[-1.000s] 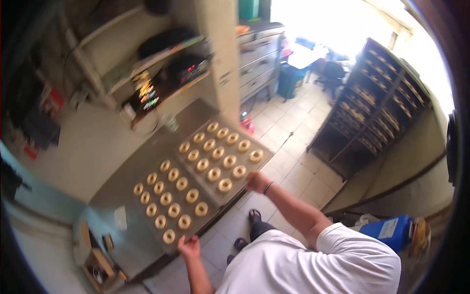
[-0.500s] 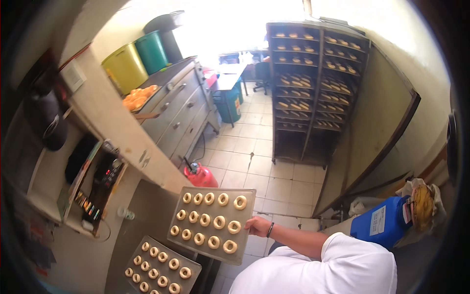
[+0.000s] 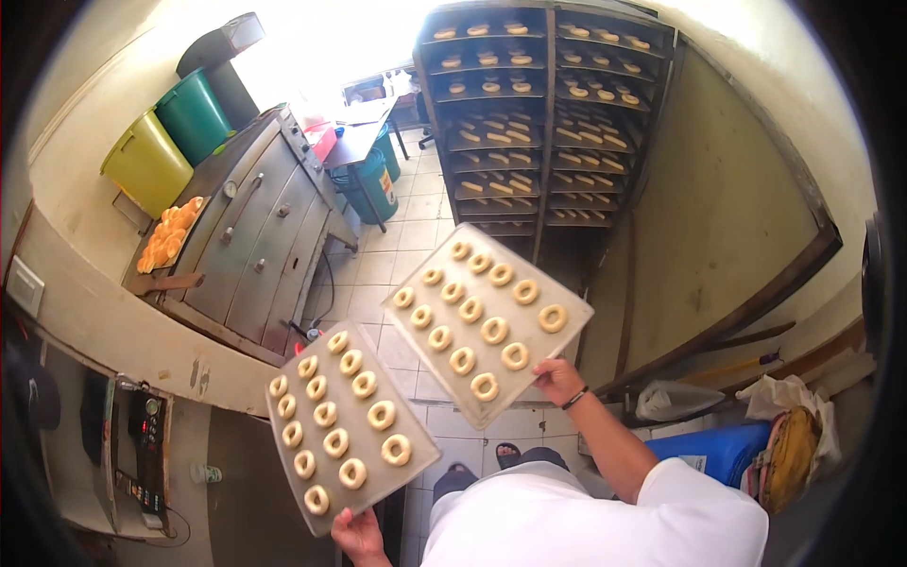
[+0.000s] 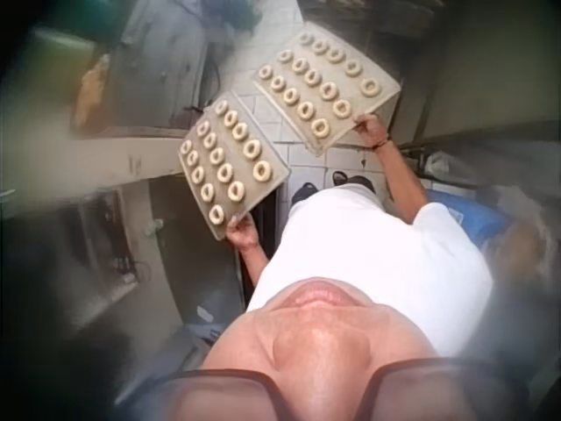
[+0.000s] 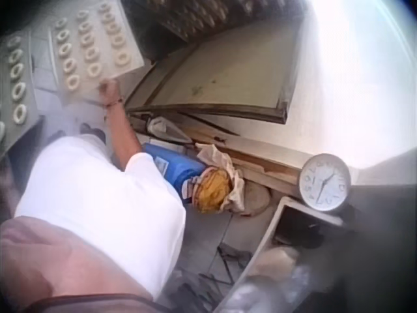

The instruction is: The person shapes dough into rings and places them on baking trays, moves the trays into a proofer, washes a dish and a cloth in a sink, and then handles a cardboard box.

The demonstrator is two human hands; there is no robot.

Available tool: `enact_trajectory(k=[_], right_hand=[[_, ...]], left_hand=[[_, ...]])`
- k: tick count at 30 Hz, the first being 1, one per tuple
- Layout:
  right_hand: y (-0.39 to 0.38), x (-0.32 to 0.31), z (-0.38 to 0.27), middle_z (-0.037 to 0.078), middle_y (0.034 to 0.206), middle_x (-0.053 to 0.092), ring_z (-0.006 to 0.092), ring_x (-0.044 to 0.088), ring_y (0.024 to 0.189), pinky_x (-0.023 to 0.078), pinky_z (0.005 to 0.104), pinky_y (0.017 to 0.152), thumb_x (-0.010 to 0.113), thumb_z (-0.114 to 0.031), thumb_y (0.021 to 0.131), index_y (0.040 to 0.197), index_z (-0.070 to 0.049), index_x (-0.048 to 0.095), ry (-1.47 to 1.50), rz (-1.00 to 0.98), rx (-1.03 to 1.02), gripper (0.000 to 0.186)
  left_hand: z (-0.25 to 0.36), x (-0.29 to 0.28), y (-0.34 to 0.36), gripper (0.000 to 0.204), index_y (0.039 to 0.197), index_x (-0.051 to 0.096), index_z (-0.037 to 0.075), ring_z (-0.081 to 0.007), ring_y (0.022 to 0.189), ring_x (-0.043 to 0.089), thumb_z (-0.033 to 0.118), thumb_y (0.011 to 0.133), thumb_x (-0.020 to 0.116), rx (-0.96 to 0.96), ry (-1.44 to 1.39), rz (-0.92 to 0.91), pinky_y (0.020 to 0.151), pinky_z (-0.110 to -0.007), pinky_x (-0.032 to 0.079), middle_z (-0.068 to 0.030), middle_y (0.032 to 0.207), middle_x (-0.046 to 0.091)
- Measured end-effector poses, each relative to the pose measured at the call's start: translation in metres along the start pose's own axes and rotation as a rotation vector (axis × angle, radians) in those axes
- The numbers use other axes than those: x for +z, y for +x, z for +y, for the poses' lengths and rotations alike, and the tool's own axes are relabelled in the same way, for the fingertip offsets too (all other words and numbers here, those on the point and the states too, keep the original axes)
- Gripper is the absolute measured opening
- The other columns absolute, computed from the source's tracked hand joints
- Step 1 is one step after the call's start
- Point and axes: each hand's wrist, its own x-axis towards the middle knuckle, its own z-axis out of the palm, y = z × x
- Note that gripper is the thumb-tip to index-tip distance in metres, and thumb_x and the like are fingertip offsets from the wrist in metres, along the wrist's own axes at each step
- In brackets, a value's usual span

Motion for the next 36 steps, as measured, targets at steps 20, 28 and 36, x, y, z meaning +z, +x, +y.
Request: enact_trajectory(k=[20,28,36], right_hand=[[0.02,-0.006,-0.206,0.01,0.099,0.068,0.025,0.065,0.096,0.053,0.04,0.091,0.061,0.0,0.079,0.092,-0.001,0.065,0.118,0.475,-0.81,0.014],[0.067,-0.036,-0.257,0.011,0.102,0.068,0.0254,0.066,0.098,0.053,0.0411,0.092,0.059,0.005,0.08,0.094,0.001,0.065,0.179,0.465,-0.893,0.016],[0.108,-0.072,-0.277,0.009,0.087,0.068,0.0243,0.066,0.089,0.053,0.0392,0.086,0.062,0.003,0.08,0.09,-0.002,0.065,0.245,0.479,-0.831,0.011]], left_hand=[[-0.229,0.282,0.324,0.064,0.14,0.045,0.001,-0.0301,0.129,0.054,-0.006,0.078,0.06,-0.77,0.066,-0.531,0.108,-0.048,0.046,-0.0138,0.141,0.055],[-0.302,0.348,0.364,0.056,0.136,0.046,-0.003,-0.0288,0.128,0.055,-0.006,0.082,0.058,-0.776,0.033,-0.629,0.108,-0.045,0.046,-0.0139,0.139,0.056],[-0.345,0.353,0.355,0.059,0.139,0.045,-0.002,-0.0304,0.13,0.053,-0.008,0.082,0.057,-0.712,0.09,-0.539,0.109,-0.046,0.045,-0.0142,0.142,0.054]])
